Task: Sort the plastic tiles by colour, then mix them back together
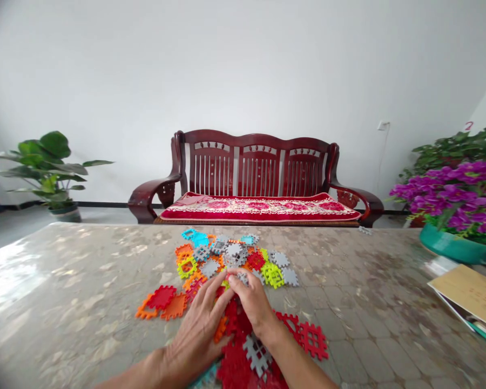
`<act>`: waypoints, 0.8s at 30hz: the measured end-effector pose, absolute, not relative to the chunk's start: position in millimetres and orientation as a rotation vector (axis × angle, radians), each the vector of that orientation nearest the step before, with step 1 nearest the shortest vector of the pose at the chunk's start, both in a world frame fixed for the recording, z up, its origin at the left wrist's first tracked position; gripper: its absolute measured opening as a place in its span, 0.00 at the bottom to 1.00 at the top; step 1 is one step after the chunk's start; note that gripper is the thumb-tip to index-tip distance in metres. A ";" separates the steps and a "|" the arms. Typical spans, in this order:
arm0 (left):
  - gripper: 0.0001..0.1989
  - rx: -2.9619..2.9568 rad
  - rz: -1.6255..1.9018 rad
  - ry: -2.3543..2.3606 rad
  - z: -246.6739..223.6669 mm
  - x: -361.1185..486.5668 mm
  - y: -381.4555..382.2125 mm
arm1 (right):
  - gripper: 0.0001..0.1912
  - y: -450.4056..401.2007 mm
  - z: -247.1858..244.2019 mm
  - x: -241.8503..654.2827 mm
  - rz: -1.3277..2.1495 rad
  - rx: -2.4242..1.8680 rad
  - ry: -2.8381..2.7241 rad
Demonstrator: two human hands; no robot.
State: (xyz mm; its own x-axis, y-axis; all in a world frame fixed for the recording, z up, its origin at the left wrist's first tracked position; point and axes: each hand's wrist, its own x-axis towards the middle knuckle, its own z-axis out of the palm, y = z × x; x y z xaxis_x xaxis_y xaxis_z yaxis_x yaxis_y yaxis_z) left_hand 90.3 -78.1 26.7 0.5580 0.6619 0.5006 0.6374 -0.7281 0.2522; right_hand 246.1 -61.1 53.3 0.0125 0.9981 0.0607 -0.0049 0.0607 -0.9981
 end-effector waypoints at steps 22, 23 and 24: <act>0.37 3.147 0.740 0.925 17.2 81.7 -99.8 | 0.21 -55.6 67.8 302.2 0.750 -1.441 -1.671; 0.31 3.227 0.801 0.946 7.4 79.1 -106.1 | 0.19 -59.6 73.5 297.7 0.732 -1.459 -1.764; 0.27 3.308 0.882 0.912 -3.1 77.2 -111.6 | 0.17 -63.4 77.9 293.2 0.673 -1.488 -1.851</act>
